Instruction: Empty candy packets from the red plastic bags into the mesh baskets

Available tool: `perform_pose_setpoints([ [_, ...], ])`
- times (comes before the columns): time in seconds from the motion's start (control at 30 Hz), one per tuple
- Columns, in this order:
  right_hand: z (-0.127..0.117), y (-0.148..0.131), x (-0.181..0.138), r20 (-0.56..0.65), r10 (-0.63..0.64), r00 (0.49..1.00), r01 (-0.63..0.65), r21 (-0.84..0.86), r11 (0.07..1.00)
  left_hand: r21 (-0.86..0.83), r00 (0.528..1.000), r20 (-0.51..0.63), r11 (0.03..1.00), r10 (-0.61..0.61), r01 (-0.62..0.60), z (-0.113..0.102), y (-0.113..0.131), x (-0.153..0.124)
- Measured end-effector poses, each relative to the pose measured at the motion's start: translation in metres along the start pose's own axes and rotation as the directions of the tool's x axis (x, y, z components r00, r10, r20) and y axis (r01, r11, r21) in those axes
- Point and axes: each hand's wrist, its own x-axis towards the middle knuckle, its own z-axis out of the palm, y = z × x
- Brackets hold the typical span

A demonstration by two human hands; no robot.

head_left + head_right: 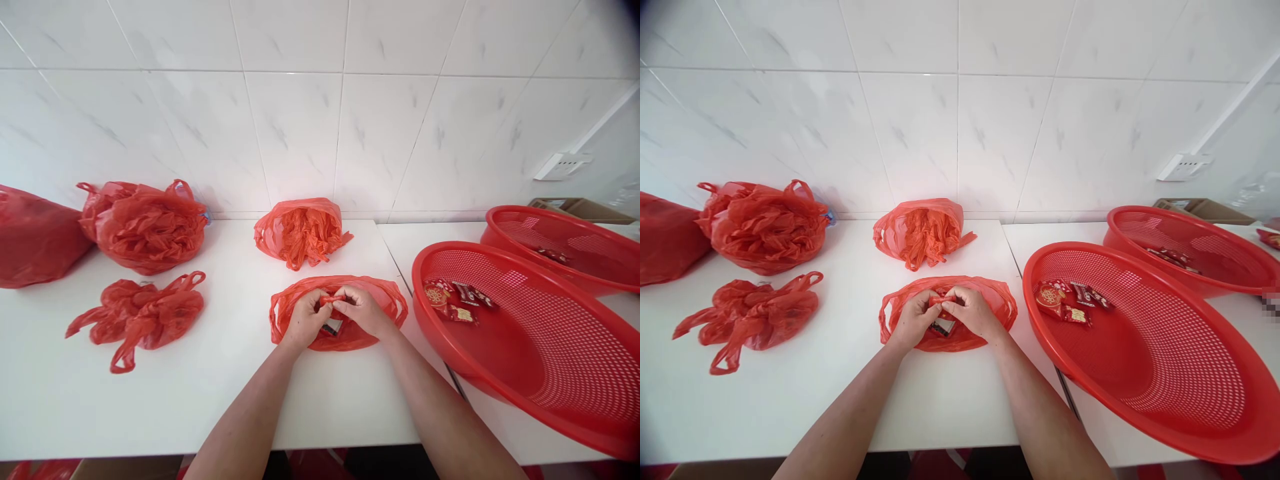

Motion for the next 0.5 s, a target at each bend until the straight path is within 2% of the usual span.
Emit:
perform_pose_setpoints([
  [0.17,-0.002,0.0004,-0.0012,-0.032,-0.025,0.999,0.026,0.03,0.999,0.068,0.999,-0.019,0.997,0.045,-0.044,0.0033,0.003,-0.0011],
  [0.37,-0.0033,-0.0024,-0.0019,-0.063,0.019,0.998,-0.014,0.082,0.997,0.017,0.998,-0.054,0.999,0.032,-0.031,0.0051,0.0026,-0.002],
  [0.5,-0.0008,-0.0044,-0.0029,-0.056,0.012,0.998,-0.008,0.08,0.997,0.018,0.999,-0.032,1.0,0.006,-0.005,0.0052,0.0029,-0.0016],
])
